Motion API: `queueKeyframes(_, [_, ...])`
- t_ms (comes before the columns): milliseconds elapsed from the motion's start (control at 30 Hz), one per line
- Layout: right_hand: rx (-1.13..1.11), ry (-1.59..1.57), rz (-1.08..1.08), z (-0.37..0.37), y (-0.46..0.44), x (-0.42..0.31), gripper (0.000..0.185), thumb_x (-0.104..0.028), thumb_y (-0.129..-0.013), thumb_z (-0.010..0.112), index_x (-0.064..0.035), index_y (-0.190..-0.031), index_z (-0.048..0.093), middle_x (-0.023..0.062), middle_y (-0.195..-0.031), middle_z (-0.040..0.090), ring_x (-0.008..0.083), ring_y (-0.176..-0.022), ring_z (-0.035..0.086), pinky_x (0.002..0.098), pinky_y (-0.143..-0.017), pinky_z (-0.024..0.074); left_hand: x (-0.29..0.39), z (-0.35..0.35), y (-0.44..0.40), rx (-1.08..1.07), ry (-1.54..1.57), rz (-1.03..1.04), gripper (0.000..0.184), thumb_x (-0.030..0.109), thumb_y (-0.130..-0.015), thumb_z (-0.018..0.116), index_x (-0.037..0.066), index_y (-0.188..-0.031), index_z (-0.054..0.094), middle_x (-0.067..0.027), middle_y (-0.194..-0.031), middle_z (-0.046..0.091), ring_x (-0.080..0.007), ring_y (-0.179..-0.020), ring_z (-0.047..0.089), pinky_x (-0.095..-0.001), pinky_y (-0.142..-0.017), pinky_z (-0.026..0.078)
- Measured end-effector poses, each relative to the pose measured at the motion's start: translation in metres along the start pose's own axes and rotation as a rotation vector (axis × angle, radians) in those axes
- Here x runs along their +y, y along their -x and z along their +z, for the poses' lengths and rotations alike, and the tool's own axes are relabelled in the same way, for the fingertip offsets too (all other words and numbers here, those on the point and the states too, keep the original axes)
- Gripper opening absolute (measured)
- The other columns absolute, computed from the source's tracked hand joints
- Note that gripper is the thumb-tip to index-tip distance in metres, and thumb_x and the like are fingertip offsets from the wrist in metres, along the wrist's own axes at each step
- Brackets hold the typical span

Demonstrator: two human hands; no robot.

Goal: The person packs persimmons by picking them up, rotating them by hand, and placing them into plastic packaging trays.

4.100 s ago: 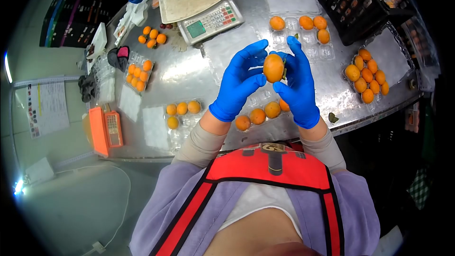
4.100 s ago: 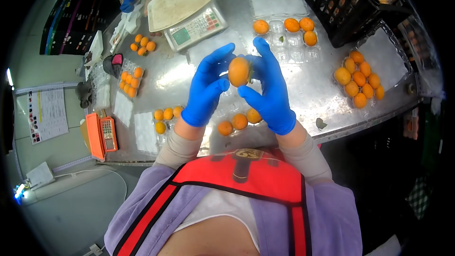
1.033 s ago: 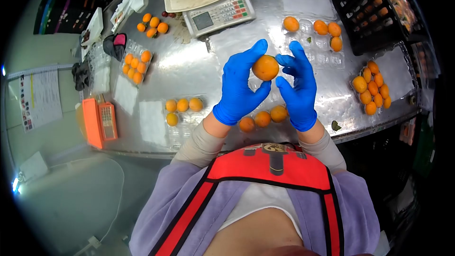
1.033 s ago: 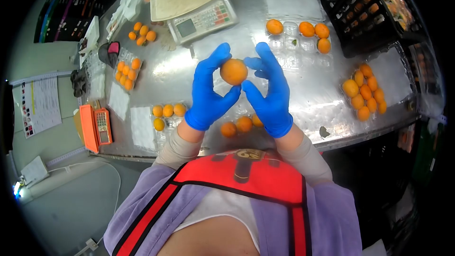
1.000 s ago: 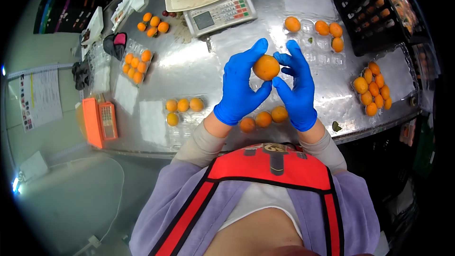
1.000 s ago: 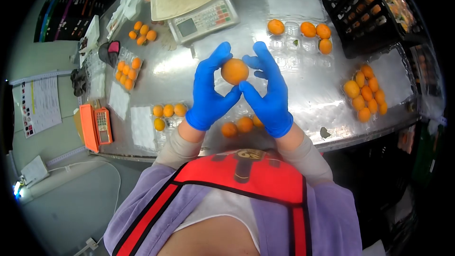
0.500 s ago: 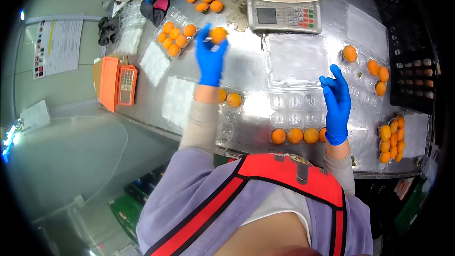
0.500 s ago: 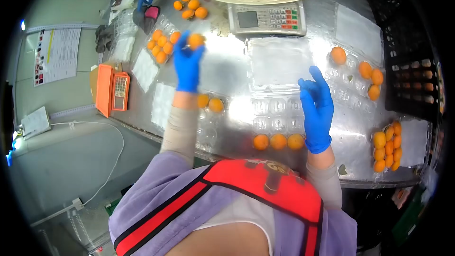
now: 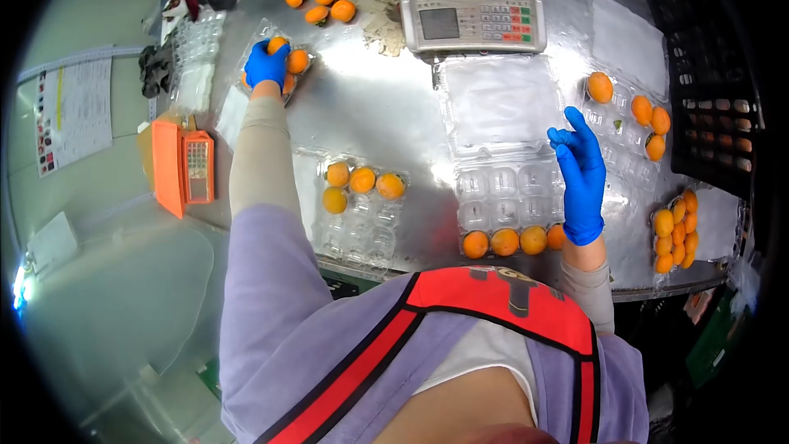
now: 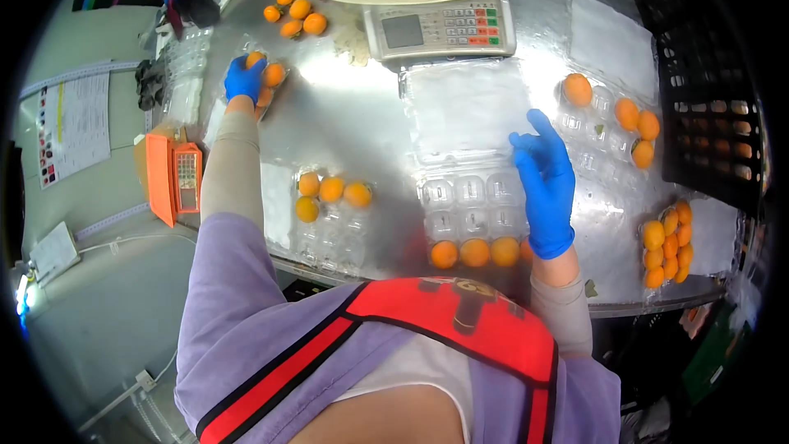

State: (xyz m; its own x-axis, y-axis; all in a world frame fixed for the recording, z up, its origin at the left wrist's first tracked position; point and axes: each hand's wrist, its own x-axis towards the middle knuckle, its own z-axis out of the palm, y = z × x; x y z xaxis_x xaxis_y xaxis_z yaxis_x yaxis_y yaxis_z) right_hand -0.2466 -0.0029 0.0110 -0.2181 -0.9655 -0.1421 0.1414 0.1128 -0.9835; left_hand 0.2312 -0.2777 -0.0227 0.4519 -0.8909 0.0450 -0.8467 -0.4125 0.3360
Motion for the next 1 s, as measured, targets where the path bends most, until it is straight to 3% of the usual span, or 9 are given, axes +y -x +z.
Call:
queueKeyframes(400, [0.032, -0.011, -0.031, -0.004, -0.004, 0.004, 0.048, 0.004, -0.089, 0.049, 0.0015, -0.136, 0.041, 0.0086, -0.135, 0.048, 0.0131, -0.108, 0.055, 0.0255, -0.092, 0.0429, 0.008, 0.011, -0.008, -0.073, -0.144, 0.055, 0.063, 0.044, -0.071, 0.072, 0.008, -0.121, 0.059, -0.0168, -0.118, 0.061, -0.0299, -0.112, 0.057, -0.0374, -0.097, 0.043])
queueKeyframes(500, [0.03, -0.01, -0.039, -0.006, -0.004, 0.006, 0.048, 0.004, -0.089, 0.049, 0.0017, -0.136, 0.041, 0.0083, -0.134, 0.048, 0.013, -0.108, 0.055, 0.0256, -0.092, 0.043, 0.034, 0.012, 0.011, 0.07, -0.183, 0.251, 0.059, 0.041, -0.074, 0.071, 0.008, -0.121, 0.059, -0.0171, -0.119, 0.061, -0.0297, -0.113, 0.056, -0.0383, -0.097, 0.043])
queueKeyframes(567, [0.034, -0.006, -0.044, -0.009, -0.004, 0.006, 0.047, 0.004, -0.089, 0.05, 0.0017, -0.135, 0.041, 0.008, -0.133, 0.049, 0.0129, -0.107, 0.055, 0.0256, -0.092, 0.0431, 0.048, 0.023, 0.021, 0.123, 0.071, 0.523, 0.05, 0.035, -0.075, 0.073, 0.011, -0.117, 0.061, -0.0142, -0.114, 0.062, -0.031, -0.109, 0.057, -0.0394, -0.095, 0.043])
queueKeyframes(667, [0.045, -0.026, -0.016, -0.011, -0.003, 0.004, 0.047, 0.003, -0.089, 0.05, 0.0013, -0.135, 0.042, 0.0075, -0.131, 0.05, 0.0128, -0.107, 0.055, 0.0257, -0.093, 0.0428, 0.076, 0.041, 0.048, 0.067, 0.357, 0.662, 0.044, 0.027, -0.077, 0.074, 0.011, -0.116, 0.062, -0.0142, -0.108, 0.063, -0.0307, -0.108, 0.057, -0.0388, -0.095, 0.044])
queueKeyframes(733, [0.062, -0.035, -0.039, -0.014, -0.002, 0.005, 0.045, 0.001, -0.09, 0.051, 0.0004, -0.134, 0.043, 0.0069, -0.129, 0.052, 0.0127, -0.107, 0.055, 0.0257, -0.093, 0.0427, 0.094, 0.046, 0.065, 0.067, 0.343, 0.664, 0.04, 0.023, -0.078, 0.074, 0.009, -0.113, 0.063, -0.0121, -0.103, 0.064, -0.0251, -0.099, 0.06, -0.0351, -0.088, 0.047])
queueKeyframes(833, [0.108, -0.016, -0.062, -0.028, 0.006, 0.004, 0.043, -0.001, -0.09, 0.052, 0.0001, -0.133, 0.045, 0.0068, -0.127, 0.053, 0.0126, -0.108, 0.055, 0.0261, -0.093, 0.043, 0.125, 0.03, 0.111, -0.389, 0.48, 0.501, 0.031, 0.014, -0.083, 0.067, 0.004, -0.112, 0.064, -0.0044, -0.098, 0.065, -0.0112, -0.087, 0.057, -0.0263, -0.08, 0.047])
queueKeyframes(900, [0.142, -0.019, -0.048, -0.042, 0.015, 0.008, 0.042, -0.002, -0.09, 0.053, 0.0006, -0.131, 0.047, 0.007, -0.125, 0.055, 0.0127, -0.107, 0.055, 0.0261, -0.092, 0.0435, 0.135, 0.027, 0.158, -0.59, 0.653, 0.503, 0.026, 0.009, -0.087, 0.062, 0.003, -0.112, 0.065, -0.004, -0.097, 0.066, -0.01, -0.086, 0.059, -0.025, -0.08, 0.047])
queueKeyframes(933, [0.157, -0.014, -0.054, -0.049, 0.02, 0.011, 0.042, -0.002, -0.09, 0.053, 0.0006, -0.131, 0.047, 0.007, -0.125, 0.055, 0.0127, -0.107, 0.055, 0.0261, -0.092, 0.0435, 0.14, 0.024, 0.189, -0.594, 0.702, 0.613, 0.025, 0.009, -0.087, 0.062, 0.003, -0.111, 0.065, -0.0047, -0.097, 0.067, -0.0104, -0.087, 0.06, -0.0255, -0.079, 0.048])
queueKeyframes(1000, [0.197, 0.044, -0.048, -0.062, 0.03, 0.019, 0.041, -0.003, -0.09, 0.054, 0.0007, -0.131, 0.048, 0.0066, -0.123, 0.055, 0.012, -0.103, 0.056, 0.0252, -0.09, 0.0439, 0.149, 0.006, 0.247, -0.799, 0.613, 0.688, 0.023, 0.009, -0.084, 0.065, 0.008, -0.106, 0.069, -0.0034, -0.094, 0.067, -0.0096, -0.083, 0.062, -0.0243, -0.075, 0.049])
